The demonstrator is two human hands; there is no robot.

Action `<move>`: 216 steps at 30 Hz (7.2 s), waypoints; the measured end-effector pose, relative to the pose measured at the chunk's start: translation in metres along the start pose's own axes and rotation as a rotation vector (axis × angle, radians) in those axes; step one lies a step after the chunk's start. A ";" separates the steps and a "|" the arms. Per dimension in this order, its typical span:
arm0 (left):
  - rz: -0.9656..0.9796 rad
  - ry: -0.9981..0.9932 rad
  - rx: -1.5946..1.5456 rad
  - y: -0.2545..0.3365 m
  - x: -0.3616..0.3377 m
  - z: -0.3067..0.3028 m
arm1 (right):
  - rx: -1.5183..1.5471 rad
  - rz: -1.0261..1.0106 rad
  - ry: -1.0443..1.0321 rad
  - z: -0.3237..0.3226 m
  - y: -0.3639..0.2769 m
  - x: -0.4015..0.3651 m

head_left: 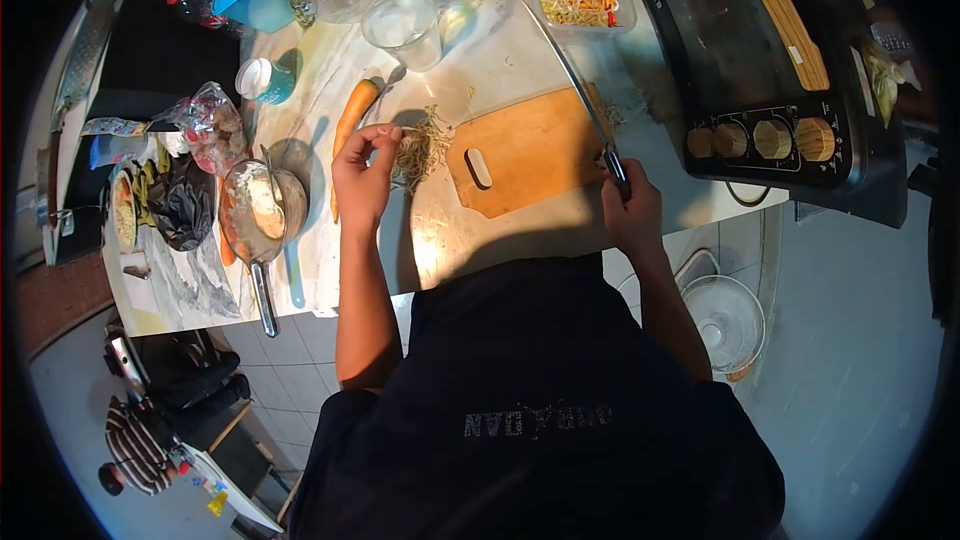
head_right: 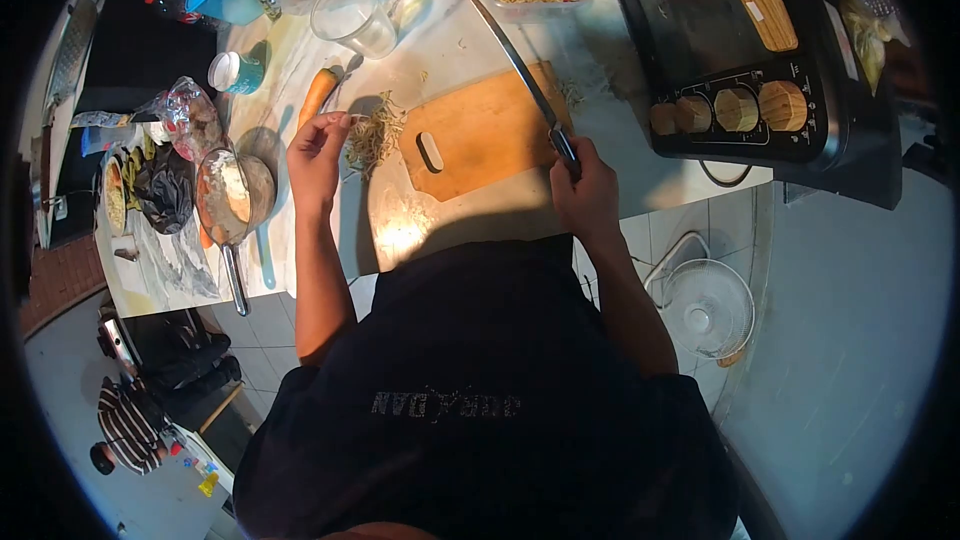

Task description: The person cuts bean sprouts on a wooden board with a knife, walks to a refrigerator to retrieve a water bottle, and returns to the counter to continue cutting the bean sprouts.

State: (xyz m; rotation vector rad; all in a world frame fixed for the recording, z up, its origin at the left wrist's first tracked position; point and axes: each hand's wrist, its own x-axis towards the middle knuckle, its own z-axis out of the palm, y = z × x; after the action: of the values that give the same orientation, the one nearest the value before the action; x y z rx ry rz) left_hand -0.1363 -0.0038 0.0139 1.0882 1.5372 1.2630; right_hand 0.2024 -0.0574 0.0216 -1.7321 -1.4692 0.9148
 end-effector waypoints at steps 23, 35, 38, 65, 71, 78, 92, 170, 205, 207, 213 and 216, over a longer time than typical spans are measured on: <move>0.589 -0.137 0.601 -0.013 -0.025 0.114 | -0.003 0.267 -0.198 -0.005 -0.016 -0.030; 0.627 -0.151 0.657 -0.009 -0.024 0.116 | -0.101 0.257 -0.239 -0.002 -0.023 -0.032; 0.599 -0.167 0.660 -0.009 -0.024 0.115 | -0.133 0.242 -0.243 -0.002 -0.023 -0.031; 0.244 -0.215 0.401 0.011 0.007 0.121 | -0.143 0.224 -0.011 -0.043 0.003 -0.046; 0.517 -0.185 0.386 0.061 0.086 0.172 | -0.011 0.283 0.123 -0.052 0.008 -0.054; 0.599 -0.254 0.491 0.067 0.109 0.174 | 0.034 0.298 0.115 -0.051 0.006 -0.055; 0.327 -0.195 0.770 -0.004 0.029 -0.006 | 0.040 0.164 -0.080 -0.030 -0.004 -0.032; 0.288 -0.079 0.778 0.017 0.023 -0.024 | -0.021 0.186 -0.124 -0.012 -0.020 -0.027; 0.193 -0.094 0.856 0.013 0.008 -0.024 | -0.023 0.179 -0.109 -0.015 -0.019 -0.036; 0.176 -0.096 0.890 0.012 0.007 -0.024 | -0.022 0.200 -0.117 -0.015 -0.020 -0.036; 0.171 -0.023 0.996 0.014 0.005 -0.022 | 0.011 0.171 -0.097 -0.011 -0.013 -0.036; 0.228 0.051 0.838 0.013 0.007 -0.012 | 0.007 0.171 -0.098 -0.012 -0.014 -0.037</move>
State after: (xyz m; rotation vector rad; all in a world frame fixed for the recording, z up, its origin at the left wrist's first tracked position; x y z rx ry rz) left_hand -0.1479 0.0011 0.0278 1.7991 2.0967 0.7694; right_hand 0.2014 -0.0925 0.0426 -1.8526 -1.3930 1.1069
